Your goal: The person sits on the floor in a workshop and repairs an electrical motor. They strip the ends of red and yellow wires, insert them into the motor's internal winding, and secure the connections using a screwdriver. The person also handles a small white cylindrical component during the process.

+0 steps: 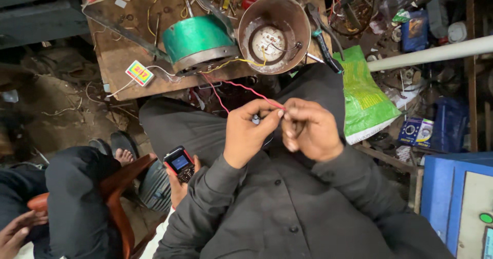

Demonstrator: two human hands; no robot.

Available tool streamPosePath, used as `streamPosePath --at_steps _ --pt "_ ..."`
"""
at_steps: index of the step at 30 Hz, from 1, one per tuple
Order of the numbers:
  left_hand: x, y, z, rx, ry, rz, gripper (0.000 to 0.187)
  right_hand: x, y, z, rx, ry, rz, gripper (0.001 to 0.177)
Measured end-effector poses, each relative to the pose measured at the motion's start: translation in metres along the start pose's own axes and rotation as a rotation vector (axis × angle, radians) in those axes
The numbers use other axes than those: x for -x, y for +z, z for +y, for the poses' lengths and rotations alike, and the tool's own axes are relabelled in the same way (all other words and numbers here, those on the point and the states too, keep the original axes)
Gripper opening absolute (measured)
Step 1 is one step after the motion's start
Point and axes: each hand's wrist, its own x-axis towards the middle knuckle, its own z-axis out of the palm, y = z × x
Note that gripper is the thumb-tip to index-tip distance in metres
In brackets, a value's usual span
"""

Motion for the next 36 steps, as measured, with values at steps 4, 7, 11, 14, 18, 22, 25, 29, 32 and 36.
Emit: streamPosePath --at_steps 4,7,11,14,18,22,25,29,32,36 --pt "0.001 0.0 0.004 0.0 -0.012 0.017 0.012 -0.012 -0.01 -0.001 -0.113 0.052 -0.056 0.039" --pt "0.002 -0.001 0.007 -0.022 -0.004 0.014 0.011 -0.009 0.005 -0.013 0.753 -0.728 0.245 0.018" --pt "0.002 0.0 0.008 0.014 -0.03 0.015 0.011 -0.01 0.009 -0.036 0.939 -0.987 0.137 0.015" --pt "0.002 0.0 0.007 -0.027 -0.03 0.022 0.011 -0.009 0.01 -0.035 0.901 -0.894 0.086 0.01" --pt "0.001 -0.002 0.002 -0.012 -0.032 0.022 0.011 -0.003 0.012 -0.009 0.181 -0.155 0.002 0.01" --pt "0.003 -0.003 -0.004 -0.026 -0.019 0.034 0.011 -0.005 0.0 -0.002 -0.042 0.032 -0.017 0.009" --pt "0.004 -0.005 -0.003 -0.037 0.0 0.038 0.011 -0.005 0.008 -0.012 0.473 -0.414 0.147 0.009" --pt "0.002 -0.001 -0.004 0.022 -0.05 0.036 0.011 -0.011 0.008 -0.034 1.07 -1.126 0.175 0.015" --pt "0.004 -0.002 -0.004 0.005 -0.069 0.038 0.011 -0.01 0.007 -0.04 1.073 -1.159 0.116 0.019" --pt "0.006 -0.001 -0.006 -0.016 -0.066 0.047 0.012 -0.004 0.014 -0.019 0.753 -0.74 0.121 0.007"
